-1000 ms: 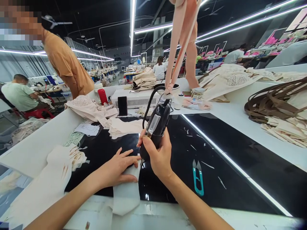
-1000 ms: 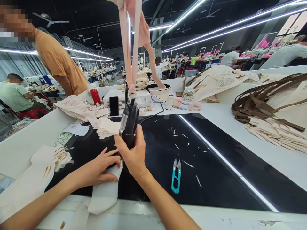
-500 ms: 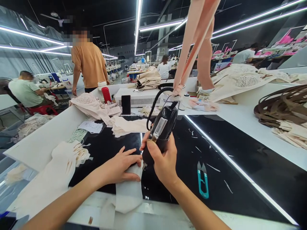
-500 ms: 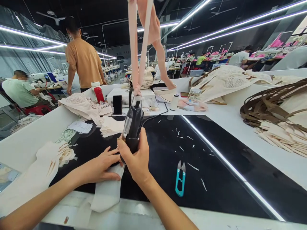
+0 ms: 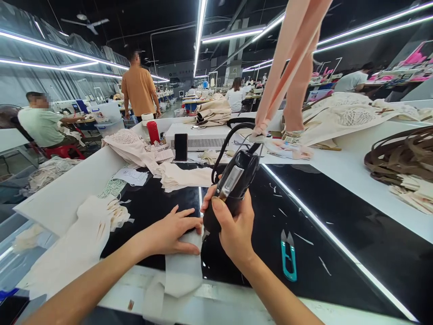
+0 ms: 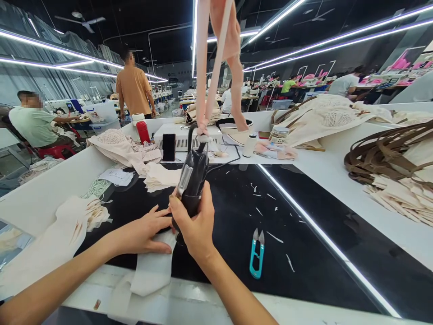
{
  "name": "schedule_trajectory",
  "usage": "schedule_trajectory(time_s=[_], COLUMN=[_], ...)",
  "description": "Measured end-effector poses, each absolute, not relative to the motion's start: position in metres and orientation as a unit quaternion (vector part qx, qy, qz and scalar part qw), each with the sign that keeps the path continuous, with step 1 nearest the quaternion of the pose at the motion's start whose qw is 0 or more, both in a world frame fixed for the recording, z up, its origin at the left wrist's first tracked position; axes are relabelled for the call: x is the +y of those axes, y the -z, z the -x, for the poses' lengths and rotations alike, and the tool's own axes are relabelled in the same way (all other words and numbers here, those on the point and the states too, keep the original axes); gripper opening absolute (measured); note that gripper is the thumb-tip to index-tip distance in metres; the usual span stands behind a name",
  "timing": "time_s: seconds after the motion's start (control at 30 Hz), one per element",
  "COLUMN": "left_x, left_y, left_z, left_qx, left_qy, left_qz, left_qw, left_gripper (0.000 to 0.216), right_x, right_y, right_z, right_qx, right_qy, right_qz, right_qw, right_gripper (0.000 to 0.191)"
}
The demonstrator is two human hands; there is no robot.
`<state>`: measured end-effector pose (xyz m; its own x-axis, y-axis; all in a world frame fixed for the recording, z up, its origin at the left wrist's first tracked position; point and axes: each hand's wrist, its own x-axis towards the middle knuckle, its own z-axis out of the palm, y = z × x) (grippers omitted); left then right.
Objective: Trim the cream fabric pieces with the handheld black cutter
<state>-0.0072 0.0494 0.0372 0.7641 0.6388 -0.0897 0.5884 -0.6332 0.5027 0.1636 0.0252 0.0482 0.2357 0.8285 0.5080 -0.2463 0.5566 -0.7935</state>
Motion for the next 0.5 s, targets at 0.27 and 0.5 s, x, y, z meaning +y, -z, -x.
schedule_trajectory(time_s=[0.27,0.5], left_x=[0.054,0.055], left_y=[-0.034,-0.036], left_z=[0.011,0.009], left_qx=[0.322,0.324], left_qy=[-0.054,-0.040], left_qz=[-0.905,-0.904], left_qw=[0.272,0.275], left_gripper=[0.035,0.042], right_x=[0.024,0.016], right_y=[-0.047,-0.047], right_z=[-0.162,-0.164], right_qx=[-0.500,-0.487], right_qy=[-0.372,-0.388], right_qz=[0.310,0.280], right_qw=[0.718,0.731], right_gripper=[0.026,0.025])
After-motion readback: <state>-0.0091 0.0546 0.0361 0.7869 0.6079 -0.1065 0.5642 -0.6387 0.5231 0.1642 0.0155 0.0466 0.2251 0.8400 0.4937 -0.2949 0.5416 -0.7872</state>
